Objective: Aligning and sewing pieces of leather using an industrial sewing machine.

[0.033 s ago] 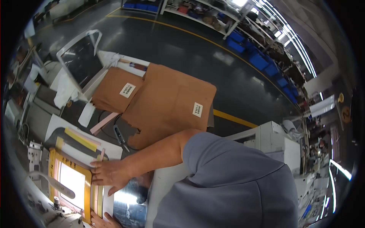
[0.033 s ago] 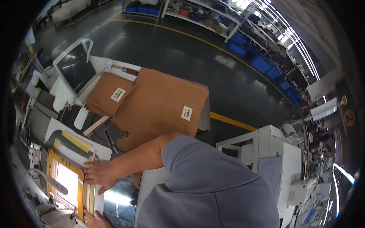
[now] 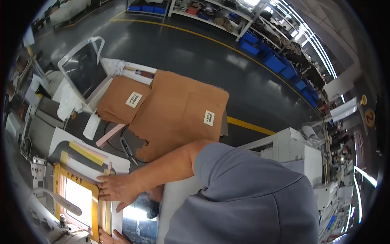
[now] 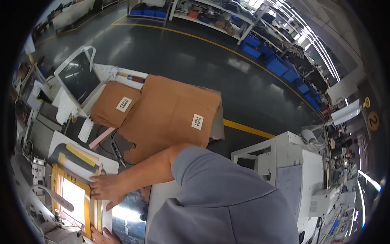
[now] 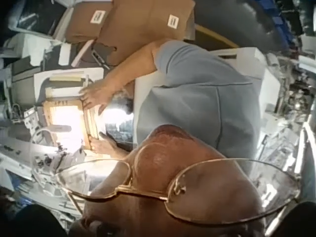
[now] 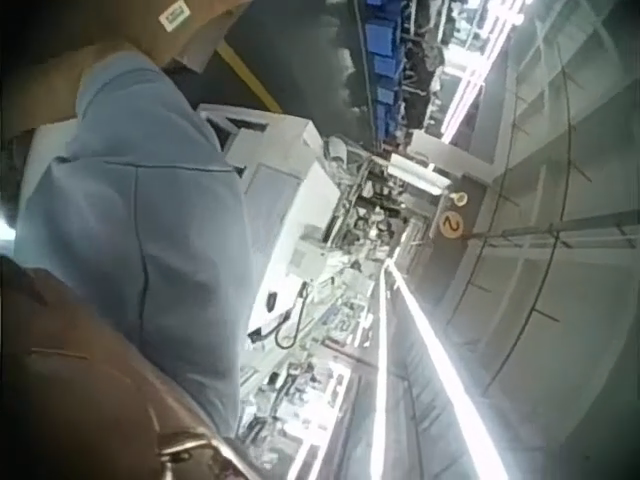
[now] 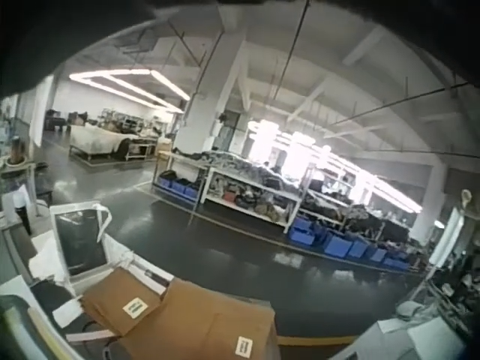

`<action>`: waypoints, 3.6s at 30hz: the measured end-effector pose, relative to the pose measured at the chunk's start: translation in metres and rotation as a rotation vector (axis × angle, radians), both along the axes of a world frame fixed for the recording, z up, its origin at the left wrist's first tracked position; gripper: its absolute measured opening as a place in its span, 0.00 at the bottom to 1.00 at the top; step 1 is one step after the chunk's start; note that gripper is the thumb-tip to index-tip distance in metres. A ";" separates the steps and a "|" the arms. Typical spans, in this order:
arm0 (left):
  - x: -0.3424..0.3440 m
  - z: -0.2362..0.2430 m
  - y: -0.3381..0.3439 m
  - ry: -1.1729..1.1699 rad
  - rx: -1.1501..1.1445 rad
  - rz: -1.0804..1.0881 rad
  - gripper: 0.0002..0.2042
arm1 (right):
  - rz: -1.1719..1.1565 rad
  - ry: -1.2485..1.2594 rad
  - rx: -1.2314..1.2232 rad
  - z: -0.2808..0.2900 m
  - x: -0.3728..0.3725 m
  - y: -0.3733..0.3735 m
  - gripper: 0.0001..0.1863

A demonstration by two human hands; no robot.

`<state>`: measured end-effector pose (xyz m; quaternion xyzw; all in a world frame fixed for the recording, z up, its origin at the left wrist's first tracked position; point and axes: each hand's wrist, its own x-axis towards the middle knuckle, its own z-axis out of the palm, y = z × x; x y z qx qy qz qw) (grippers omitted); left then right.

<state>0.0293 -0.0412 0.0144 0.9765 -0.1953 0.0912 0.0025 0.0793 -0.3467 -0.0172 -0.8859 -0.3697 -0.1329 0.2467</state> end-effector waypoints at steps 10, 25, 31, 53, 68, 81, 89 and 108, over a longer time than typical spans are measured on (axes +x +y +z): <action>-0.009 0.026 -0.021 -0.048 -0.112 -0.143 0.31 | -0.049 0.043 -0.068 -0.004 0.004 0.004 0.47; -0.005 0.009 -0.005 -0.127 -0.052 -0.119 0.25 | -0.028 0.097 -0.069 0.015 -0.004 0.001 0.47; 0.003 -0.053 0.025 -0.428 -0.047 -0.172 0.30 | -0.017 0.132 -0.104 0.018 -0.003 0.002 0.47; -0.004 0.015 -0.011 -0.067 -0.111 -0.057 0.33 | -0.049 0.175 -0.181 0.030 -0.006 -0.001 0.46; -0.010 0.039 -0.026 -0.006 -0.028 -0.045 0.34 | -0.193 0.315 -0.288 0.053 -0.011 0.019 0.50; 0.012 -0.031 0.016 -0.117 0.205 -0.130 0.34 | -0.269 0.333 -0.304 0.051 -0.011 0.024 0.51; 0.001 0.008 -0.011 0.126 0.020 0.065 0.43 | -0.286 0.336 -0.325 0.053 -0.013 0.023 0.51; -0.003 0.022 -0.016 0.198 0.098 0.147 0.43 | -0.335 0.279 -0.325 0.046 -0.013 0.030 0.52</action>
